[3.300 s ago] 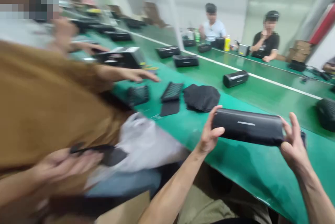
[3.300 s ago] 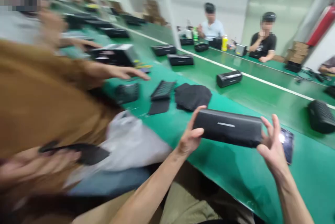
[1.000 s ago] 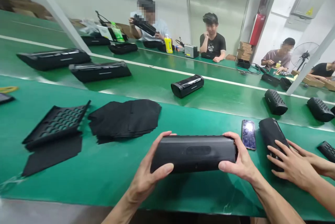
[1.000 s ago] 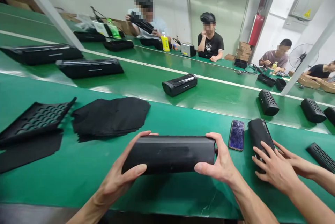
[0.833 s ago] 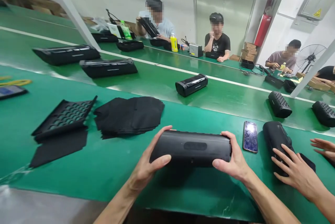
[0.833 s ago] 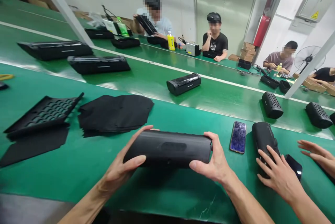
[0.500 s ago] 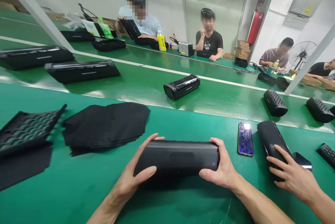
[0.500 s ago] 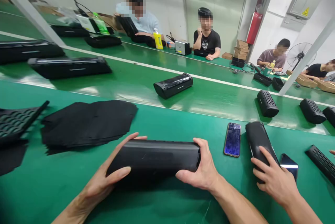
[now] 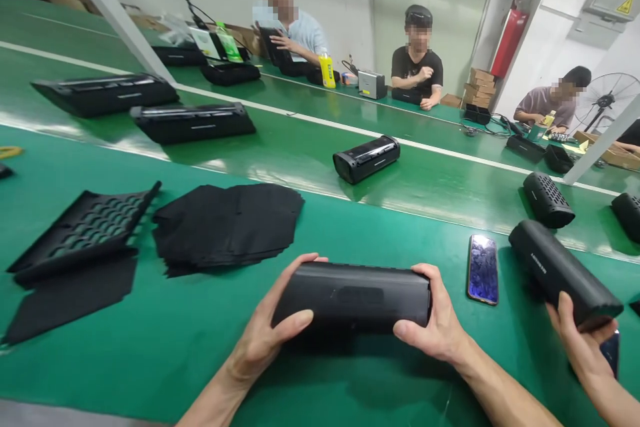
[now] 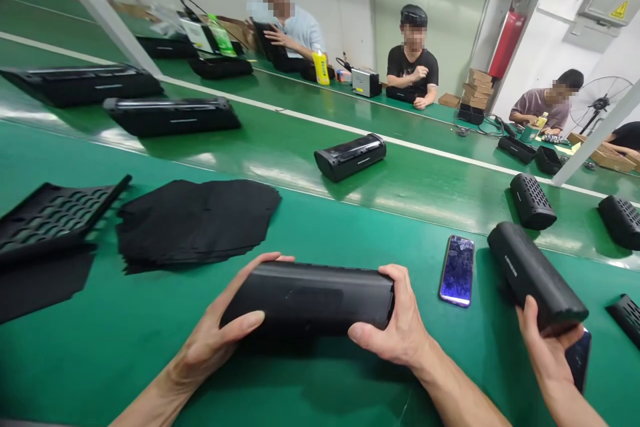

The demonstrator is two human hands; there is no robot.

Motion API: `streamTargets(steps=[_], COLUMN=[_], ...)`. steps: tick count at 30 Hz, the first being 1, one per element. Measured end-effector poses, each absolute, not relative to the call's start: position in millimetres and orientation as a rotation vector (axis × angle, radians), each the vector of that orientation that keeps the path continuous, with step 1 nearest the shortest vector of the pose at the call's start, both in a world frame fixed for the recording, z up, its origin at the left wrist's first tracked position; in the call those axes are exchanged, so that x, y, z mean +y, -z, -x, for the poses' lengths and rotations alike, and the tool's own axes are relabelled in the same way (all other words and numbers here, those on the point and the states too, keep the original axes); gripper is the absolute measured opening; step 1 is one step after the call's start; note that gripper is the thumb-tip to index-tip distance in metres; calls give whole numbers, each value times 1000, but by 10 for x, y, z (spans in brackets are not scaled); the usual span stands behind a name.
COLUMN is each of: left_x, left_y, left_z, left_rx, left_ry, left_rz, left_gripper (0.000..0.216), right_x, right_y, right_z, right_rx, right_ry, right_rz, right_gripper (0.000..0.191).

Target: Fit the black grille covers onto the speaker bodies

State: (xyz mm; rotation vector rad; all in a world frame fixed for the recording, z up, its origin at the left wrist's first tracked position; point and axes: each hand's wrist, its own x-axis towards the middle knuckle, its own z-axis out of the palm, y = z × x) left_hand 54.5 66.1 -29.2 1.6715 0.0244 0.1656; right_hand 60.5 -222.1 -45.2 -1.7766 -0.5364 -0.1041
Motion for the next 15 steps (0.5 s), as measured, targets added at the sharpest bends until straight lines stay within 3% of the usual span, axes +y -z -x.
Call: streamTargets(steps=[15], left_x=[551], left_y=[300], left_z=[-449], left_rx=[-135], left_ry=[-102], left_rz=[-1638], left_gripper=[97], right_x=[-2482], right_y=[414], right_z=[-419], right_rx=[-338], right_ry=[136], right_rz=[1965], right_gripper=[76])
